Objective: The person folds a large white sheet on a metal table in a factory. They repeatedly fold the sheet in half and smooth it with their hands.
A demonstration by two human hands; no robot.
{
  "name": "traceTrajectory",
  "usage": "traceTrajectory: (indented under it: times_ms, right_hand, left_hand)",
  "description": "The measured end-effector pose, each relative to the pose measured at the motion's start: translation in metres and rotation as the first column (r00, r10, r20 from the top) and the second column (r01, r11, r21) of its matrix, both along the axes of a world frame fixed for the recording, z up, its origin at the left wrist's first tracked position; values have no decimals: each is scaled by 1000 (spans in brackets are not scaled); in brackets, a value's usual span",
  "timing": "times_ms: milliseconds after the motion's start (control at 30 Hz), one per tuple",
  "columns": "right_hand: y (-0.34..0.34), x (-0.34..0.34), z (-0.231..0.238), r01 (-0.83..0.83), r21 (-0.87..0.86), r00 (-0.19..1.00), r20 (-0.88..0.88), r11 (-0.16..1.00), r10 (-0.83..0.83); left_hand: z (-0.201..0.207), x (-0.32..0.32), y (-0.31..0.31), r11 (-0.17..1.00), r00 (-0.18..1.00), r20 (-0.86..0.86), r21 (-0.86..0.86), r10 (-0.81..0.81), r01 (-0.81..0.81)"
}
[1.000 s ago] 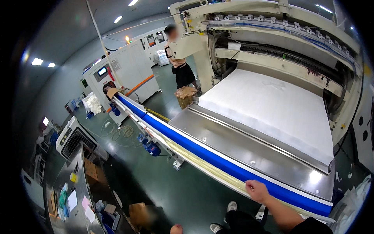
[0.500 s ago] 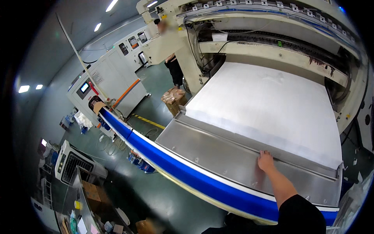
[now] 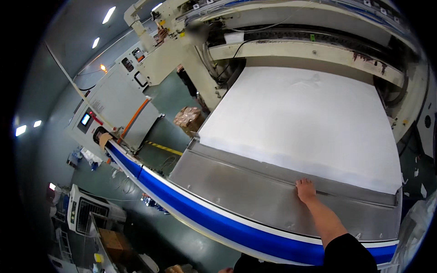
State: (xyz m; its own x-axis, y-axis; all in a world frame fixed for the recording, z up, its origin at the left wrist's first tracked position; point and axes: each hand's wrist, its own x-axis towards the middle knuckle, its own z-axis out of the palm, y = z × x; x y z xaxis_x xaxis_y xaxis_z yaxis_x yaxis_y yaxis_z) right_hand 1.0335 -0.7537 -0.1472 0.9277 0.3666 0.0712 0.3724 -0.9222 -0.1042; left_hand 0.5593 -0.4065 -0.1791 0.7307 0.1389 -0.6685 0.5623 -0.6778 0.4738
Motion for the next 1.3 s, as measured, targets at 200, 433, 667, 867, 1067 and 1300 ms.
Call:
traceTrajectory:
  times_ms: [200,433,667,867,1067,1300]
  right_hand:
    - [26,-5,23,-15,49,996,-86,999,19]
    - [3,-15,32,42,-16,984,-170,999,-45]
    - [-4,-29,67,58,-79,972,-225,995,-74]
    - [-22,-98,43,-34,-18,954,-300,999,27]
    - [-22,-180,21,70,261,969,-245,963,-4]
    - [-13,-241,91,239,303,838,-545,923,-38]
  left_hand:
    - [12,55,53,981,975,-116,19,192,-191]
    - [49,68,34,957,917,-284,11,280,-289]
    - [-39,-38,43,982,996,-5,165,90,-88]
    - [27,31,79,827,878,200,296,435,-477]
    - [115,164,113,644,297,942,129,159,-754]
    - [137,249,118,905,511,859,186,40,-383]
